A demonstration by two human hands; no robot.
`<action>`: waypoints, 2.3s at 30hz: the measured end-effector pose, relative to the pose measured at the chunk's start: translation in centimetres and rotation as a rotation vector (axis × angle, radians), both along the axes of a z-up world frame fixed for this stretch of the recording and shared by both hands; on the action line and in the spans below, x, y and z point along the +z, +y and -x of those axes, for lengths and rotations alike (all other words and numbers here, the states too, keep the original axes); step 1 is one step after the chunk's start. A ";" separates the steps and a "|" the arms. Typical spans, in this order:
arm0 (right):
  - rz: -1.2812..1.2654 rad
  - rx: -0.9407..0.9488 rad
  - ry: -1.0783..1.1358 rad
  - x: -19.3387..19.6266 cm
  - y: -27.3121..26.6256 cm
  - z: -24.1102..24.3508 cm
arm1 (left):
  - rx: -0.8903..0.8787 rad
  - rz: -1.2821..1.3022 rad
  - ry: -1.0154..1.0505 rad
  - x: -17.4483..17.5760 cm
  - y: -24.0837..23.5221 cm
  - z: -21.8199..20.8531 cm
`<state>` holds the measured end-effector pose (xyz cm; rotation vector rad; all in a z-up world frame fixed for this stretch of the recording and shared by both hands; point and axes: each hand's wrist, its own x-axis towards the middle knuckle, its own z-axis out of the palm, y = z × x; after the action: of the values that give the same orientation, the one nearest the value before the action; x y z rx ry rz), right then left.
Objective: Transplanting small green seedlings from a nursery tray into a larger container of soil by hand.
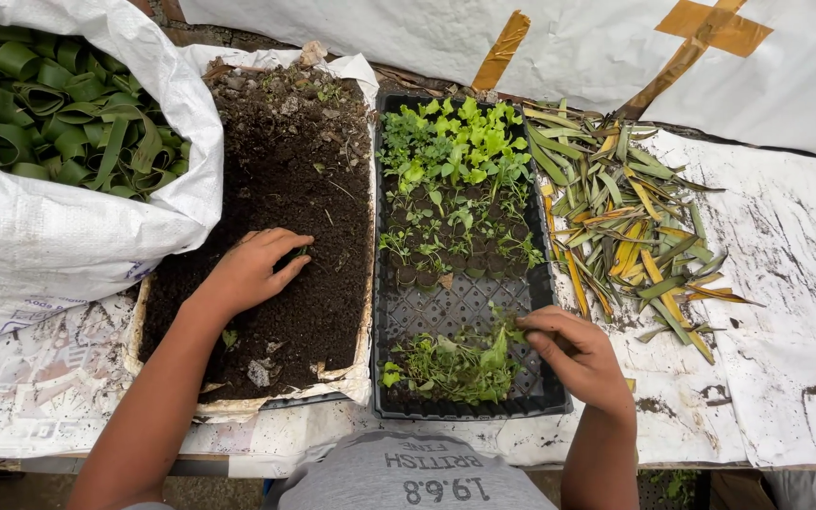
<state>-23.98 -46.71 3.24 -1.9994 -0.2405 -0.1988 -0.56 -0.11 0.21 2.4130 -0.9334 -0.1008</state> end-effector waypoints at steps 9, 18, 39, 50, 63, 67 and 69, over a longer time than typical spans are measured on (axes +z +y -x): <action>0.351 -0.312 0.460 0.5 1.5 -0.3 | 0.020 -0.039 0.028 0.5 -0.2 0.0; 0.345 -0.372 0.421 -5.2 3.2 -1.0 | 0.022 -0.044 0.013 -0.2 -0.1 -0.1; 0.803 0.051 0.340 -9.4 6.2 -4.3 | 0.108 -0.278 0.058 -0.6 0.4 -0.4; 0.459 -0.140 0.404 -3.5 4.0 -3.1 | 0.087 -0.210 0.070 0.3 0.5 0.1; -0.098 -0.350 0.440 -11.4 3.7 -0.1 | -0.115 -0.134 -0.448 -8.1 -2.0 -0.8; -0.091 -0.353 0.471 -11.7 4.1 0.2 | 0.052 -0.126 -0.317 -6.8 -3.1 0.4; -0.105 -0.362 0.495 -11.5 4.1 0.2 | 0.008 0.109 -0.304 -5.5 -4.1 0.8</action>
<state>-24.15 -42.59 -8.30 -1.9070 0.4404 0.0587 -1.40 -4.25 -5.31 2.3693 -1.0312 0.3203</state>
